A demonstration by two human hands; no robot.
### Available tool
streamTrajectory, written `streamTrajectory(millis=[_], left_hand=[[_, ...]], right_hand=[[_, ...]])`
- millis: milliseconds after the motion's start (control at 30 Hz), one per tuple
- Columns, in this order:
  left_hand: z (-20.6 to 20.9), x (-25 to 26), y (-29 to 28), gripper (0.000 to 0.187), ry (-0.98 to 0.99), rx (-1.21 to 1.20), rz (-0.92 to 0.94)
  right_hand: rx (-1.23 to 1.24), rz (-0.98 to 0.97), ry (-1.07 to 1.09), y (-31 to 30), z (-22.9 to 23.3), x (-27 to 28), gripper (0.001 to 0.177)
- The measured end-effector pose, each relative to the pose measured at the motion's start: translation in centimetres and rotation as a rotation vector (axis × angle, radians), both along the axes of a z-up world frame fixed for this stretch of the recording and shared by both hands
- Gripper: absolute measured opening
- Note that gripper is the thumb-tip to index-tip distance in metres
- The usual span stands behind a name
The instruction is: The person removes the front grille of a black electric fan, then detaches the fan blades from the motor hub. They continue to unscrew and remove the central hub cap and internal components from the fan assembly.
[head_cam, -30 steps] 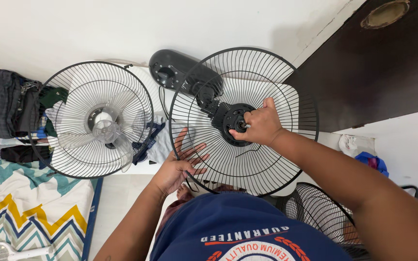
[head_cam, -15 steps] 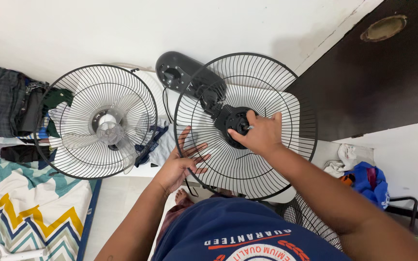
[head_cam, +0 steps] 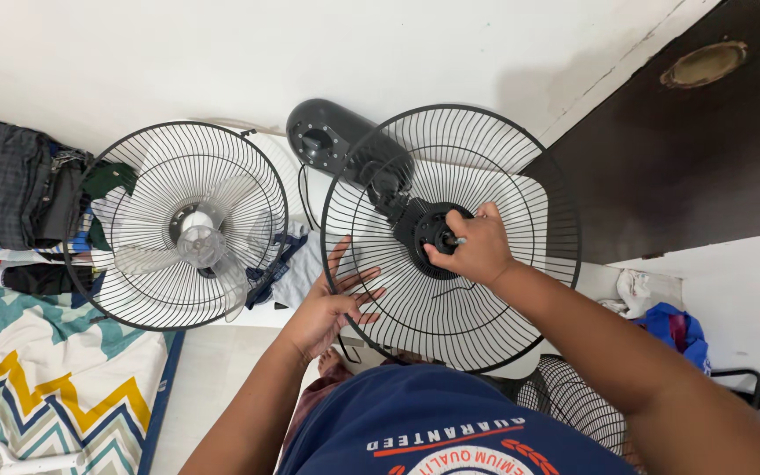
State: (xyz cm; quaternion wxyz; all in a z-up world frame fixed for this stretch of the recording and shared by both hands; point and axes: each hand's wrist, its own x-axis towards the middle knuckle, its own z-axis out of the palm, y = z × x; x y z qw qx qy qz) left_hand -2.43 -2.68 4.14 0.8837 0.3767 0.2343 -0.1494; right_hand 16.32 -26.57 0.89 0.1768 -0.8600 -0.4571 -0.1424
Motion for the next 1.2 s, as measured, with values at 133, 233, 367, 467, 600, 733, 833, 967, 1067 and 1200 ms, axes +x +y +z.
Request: streamTrajectory(millis=[133, 233, 367, 467, 600, 733, 833, 967, 1067, 1200], left_hand=[[-0.8, -0.3, 0.2, 0.118, -0.014, -0.029, 0.002], [-1.2, -0.3, 0.2, 0.119, -0.012, -0.028, -0.005], [-1.4, -0.4, 0.3, 0.117, -0.017, -0.023, -0.029], [-1.4, -0.2, 0.7, 0.116, -0.016, -0.009, -0.049], [-1.5, 0.2, 0.9, 0.117, -0.04, 0.016, -0.089], [-1.4, 0.5, 1.2, 0.119, -0.028, 0.026, -0.116], [-1.2, 0.4, 1.2, 0.121, -0.062, -0.028, -0.112], [-0.7, 1.1, 1.2, 0.119, -0.019, 0.065, -0.108], [-0.6, 1.4, 1.4, 0.118, 0.012, 0.121, -0.138], [-1.1, 1.2, 1.7, 0.116, -0.006, 0.224, -0.166]], right_hand=[[0.084, 0.147, -0.053, 0.0, -0.3, 1.0, 0.047], [0.112, 0.249, -0.048, 0.1, -0.3, 1.6, 0.046], [0.096, 0.315, -0.053, 0.0, -0.3, 2.1, 0.046], [0.072, 0.325, -0.038, -0.1, -0.3, 2.3, 0.046], [0.055, 0.344, -0.057, -0.2, -0.5, 2.6, 0.045], [0.04, 0.353, -0.084, -0.2, -0.4, 2.9, 0.047], [0.054, 0.354, -0.062, -0.2, -0.3, 2.6, 0.048], [-0.04, 0.283, -0.035, -0.2, 0.4, 2.7, 0.053], [-0.229, 0.231, 0.1, -0.9, 2.0, 2.8, 0.061], [-0.188, 0.232, 0.063, -3.9, 5.2, 3.4, 0.062]])
